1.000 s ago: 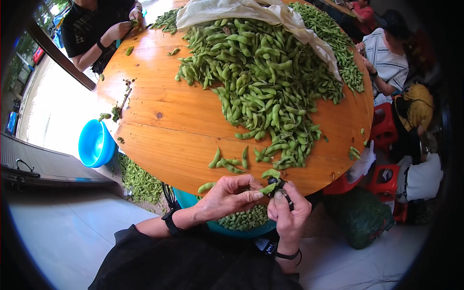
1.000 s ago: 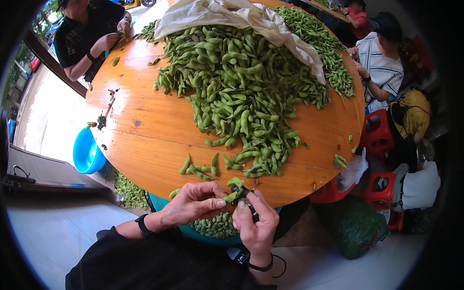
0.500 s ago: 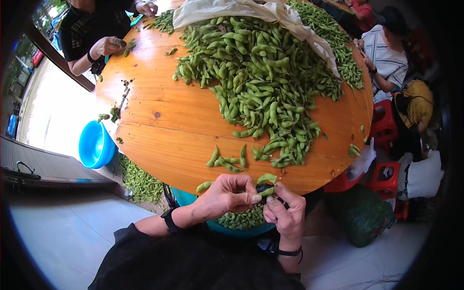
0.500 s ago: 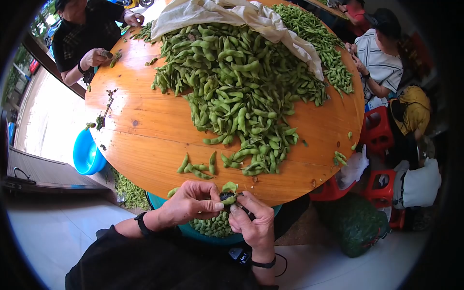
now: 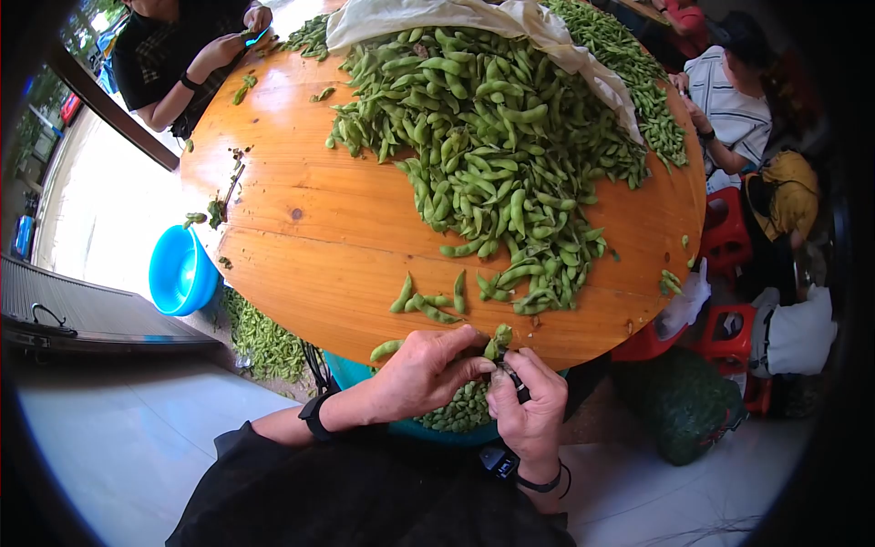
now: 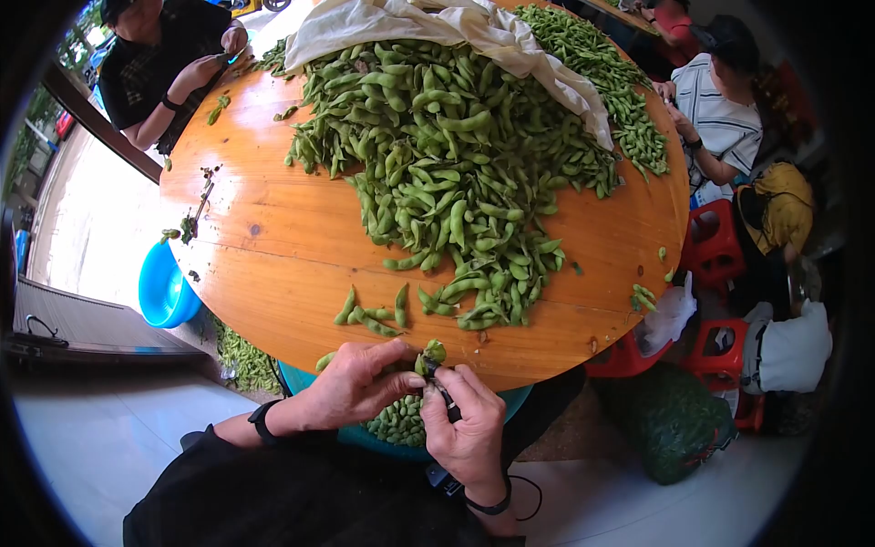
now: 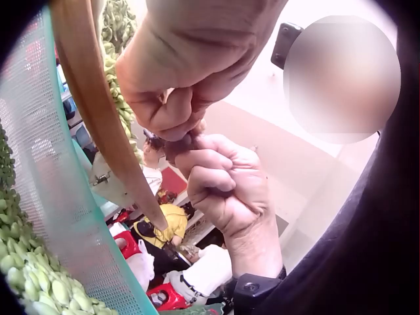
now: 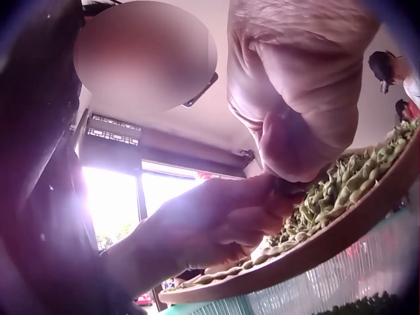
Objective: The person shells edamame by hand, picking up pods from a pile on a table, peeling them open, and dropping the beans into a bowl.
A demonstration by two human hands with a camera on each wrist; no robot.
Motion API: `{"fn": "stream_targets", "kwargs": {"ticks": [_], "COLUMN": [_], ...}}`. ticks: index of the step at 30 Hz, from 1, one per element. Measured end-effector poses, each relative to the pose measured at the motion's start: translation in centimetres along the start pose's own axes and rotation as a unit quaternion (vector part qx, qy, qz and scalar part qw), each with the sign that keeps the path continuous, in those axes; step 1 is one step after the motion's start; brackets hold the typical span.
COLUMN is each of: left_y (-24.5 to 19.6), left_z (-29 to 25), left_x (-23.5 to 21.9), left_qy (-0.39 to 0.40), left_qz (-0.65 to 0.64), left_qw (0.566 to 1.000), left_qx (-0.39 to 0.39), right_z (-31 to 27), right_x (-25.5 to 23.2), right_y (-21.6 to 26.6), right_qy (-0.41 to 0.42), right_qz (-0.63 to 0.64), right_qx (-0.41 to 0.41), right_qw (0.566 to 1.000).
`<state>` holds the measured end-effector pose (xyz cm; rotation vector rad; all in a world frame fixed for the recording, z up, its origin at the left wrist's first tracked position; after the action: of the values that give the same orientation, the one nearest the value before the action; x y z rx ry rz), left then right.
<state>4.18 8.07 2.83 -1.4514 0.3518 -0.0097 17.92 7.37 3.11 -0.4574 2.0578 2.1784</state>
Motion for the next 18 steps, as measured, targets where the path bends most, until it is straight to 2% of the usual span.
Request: {"fn": "stream_targets", "kwargs": {"ticks": [3, 5, 7, 8, 10, 11, 13, 18], "left_y": [-0.4, 0.0, 0.5, 0.4, 1.0, 1.2, 3.0, 2.9], "left_z": [-0.2, -0.2, 0.0, 0.2, 0.1, 0.1, -0.5, -0.5], "left_x": [0.3, 0.1, 0.2, 0.0, 0.4, 0.5, 1.6, 2.1], "left_qy": [-0.031, -0.023, 0.039, 0.038, 0.070, 0.070, 0.069, 0.081], "left_qz": [0.037, 0.017, -0.016, -0.015, -0.132, -0.132, -0.288, -0.292], "left_qw": [0.998, 0.999, 0.999, 0.999, 0.982, 0.982, 0.930, 0.928], "left_qx": [0.044, 0.019, -0.023, -0.023, -0.113, -0.113, -0.218, -0.215], "right_z": [0.0, 0.0, -0.1, -0.1, -0.2, -0.2, -0.3, -0.6], "right_x": [0.2, 0.1, 0.1, 0.2, 0.1, 0.2, 0.4, 0.9], "right_y": [0.9, 1.3, 0.9, 0.7, -0.2, 0.0, 2.1, 2.4], "right_qy": [-0.022, -0.038, -0.043, -0.043, -0.045, -0.045, -0.090, -0.117], "right_qz": [-0.070, -0.095, -0.098, -0.097, -0.069, -0.069, -0.161, -0.194], "right_qx": [-0.044, -0.066, -0.065, -0.065, -0.026, -0.026, -0.125, -0.148], "right_qw": [0.996, 0.993, 0.992, 0.992, 0.996, 0.996, 0.975, 0.963]}}
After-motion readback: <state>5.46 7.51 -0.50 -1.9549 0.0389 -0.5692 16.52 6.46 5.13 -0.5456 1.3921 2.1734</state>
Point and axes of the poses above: each hand's wrist, its own z-axis towards the middle knuckle, its own x-axis out of the palm, y = z × x, the point moved 8 cm from there along z, towards the middle knuckle, and after that the axes turned 5 degrees about -y, right-handed, at the moved point
